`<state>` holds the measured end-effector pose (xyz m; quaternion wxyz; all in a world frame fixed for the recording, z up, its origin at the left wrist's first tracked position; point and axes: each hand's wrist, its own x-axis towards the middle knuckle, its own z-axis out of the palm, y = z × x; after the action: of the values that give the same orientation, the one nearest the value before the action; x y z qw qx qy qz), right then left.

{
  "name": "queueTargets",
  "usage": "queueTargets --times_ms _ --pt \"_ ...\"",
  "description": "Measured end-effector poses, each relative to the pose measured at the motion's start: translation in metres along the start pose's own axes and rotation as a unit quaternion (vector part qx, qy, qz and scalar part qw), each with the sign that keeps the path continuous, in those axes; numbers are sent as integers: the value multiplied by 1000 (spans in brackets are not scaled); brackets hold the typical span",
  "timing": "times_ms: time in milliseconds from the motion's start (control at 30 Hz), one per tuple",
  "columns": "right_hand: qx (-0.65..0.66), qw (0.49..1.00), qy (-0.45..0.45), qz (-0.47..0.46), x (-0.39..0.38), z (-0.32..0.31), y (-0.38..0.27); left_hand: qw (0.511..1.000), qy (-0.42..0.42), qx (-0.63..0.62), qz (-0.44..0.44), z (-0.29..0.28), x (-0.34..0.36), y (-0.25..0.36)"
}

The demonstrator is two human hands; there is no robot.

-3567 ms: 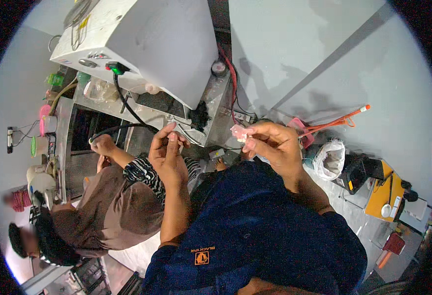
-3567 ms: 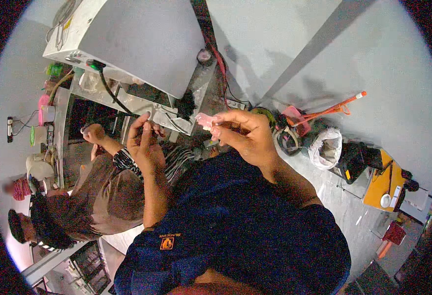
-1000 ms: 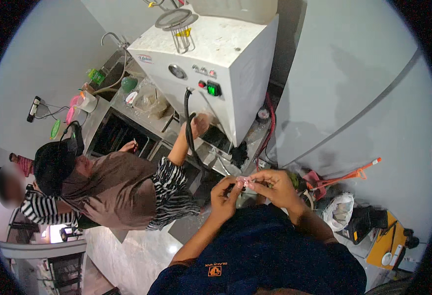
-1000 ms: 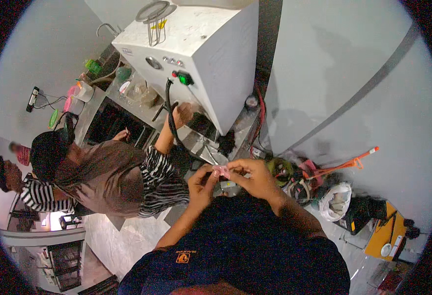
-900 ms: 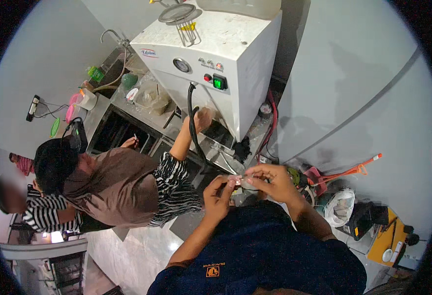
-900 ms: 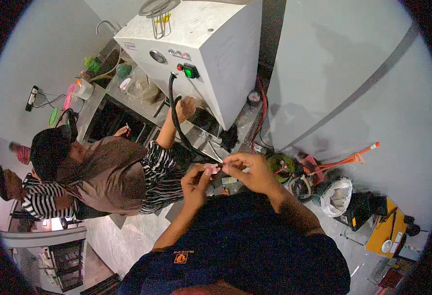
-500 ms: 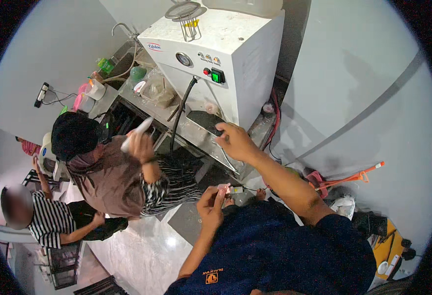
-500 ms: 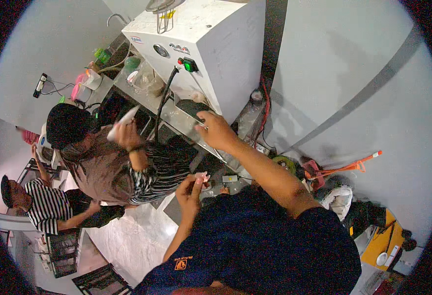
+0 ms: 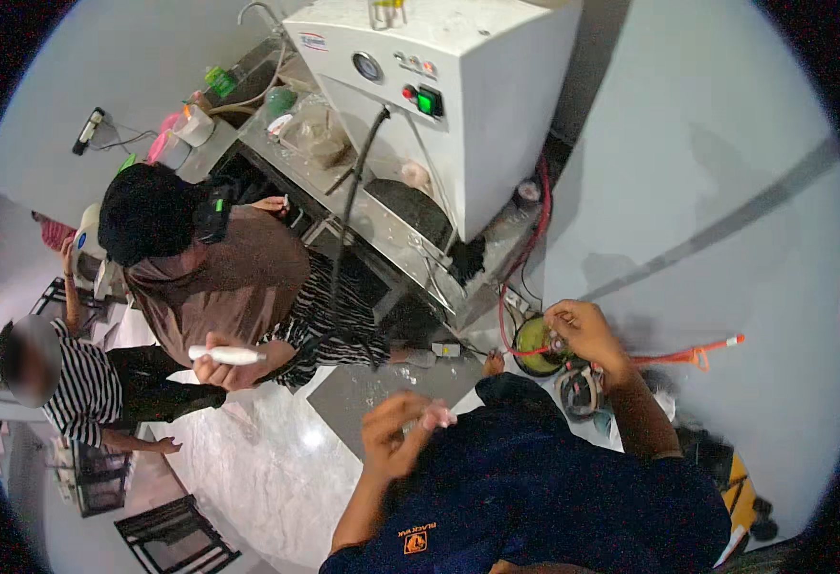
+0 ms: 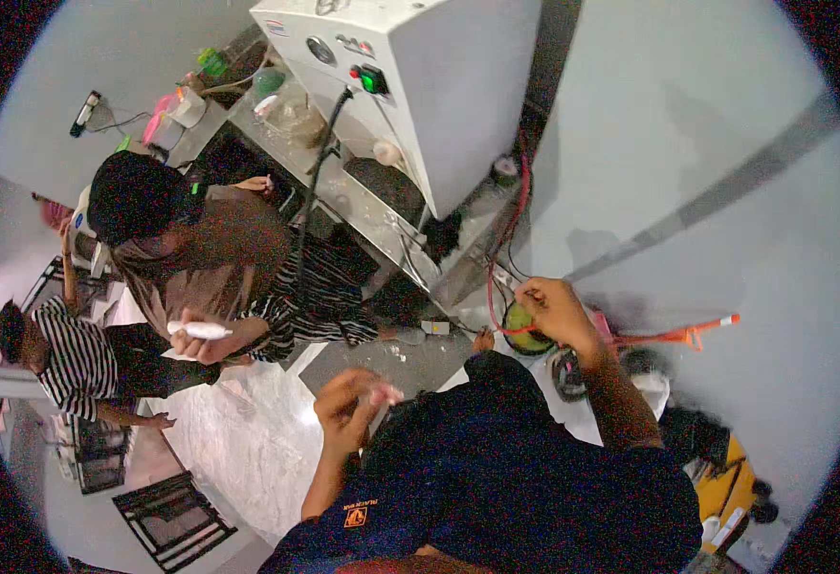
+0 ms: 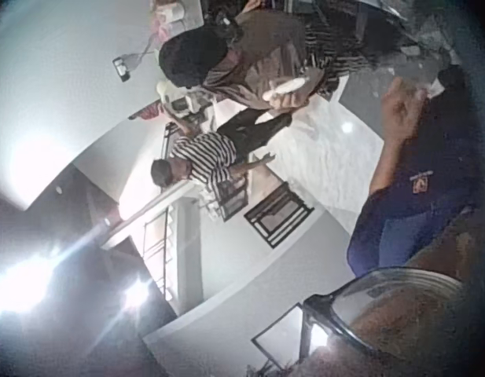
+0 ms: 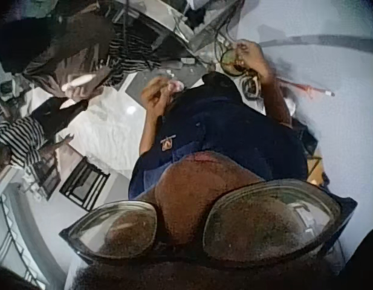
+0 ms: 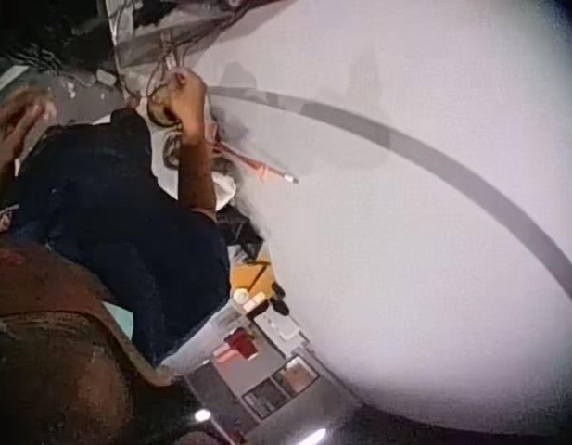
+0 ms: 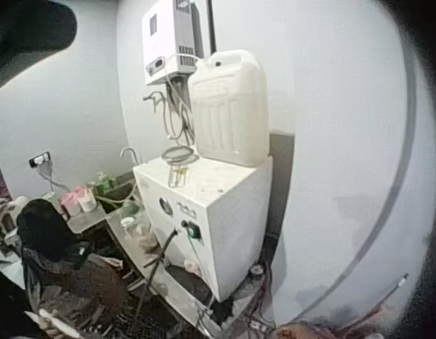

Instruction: Polishing and finishing a dental prosthesis using a laboratory lathe and hand tools.

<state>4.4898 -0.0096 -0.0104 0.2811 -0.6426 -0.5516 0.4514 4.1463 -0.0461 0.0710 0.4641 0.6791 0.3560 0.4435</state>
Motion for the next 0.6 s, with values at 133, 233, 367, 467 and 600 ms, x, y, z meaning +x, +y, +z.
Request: queueTargets --times_ms 133,233,367,467,600 --pt "78 992 75 73 -52 34 18 994 31 -20 -108 6 -27 -18" --pt "99 989 113 -17 -91 79 13 994 -22 4 -103 -3 -70 -16" --pt "224 972 54 39 -158 124 8 988 -101 1 -119 -17 -132 1" --pt "128 978 165 -14 -211 136 16 990 -95 -11 -101 -25 -163 9" --pt "137 970 200 34 -251 136 37 993 -66 -9 -94 -31 -176 11"
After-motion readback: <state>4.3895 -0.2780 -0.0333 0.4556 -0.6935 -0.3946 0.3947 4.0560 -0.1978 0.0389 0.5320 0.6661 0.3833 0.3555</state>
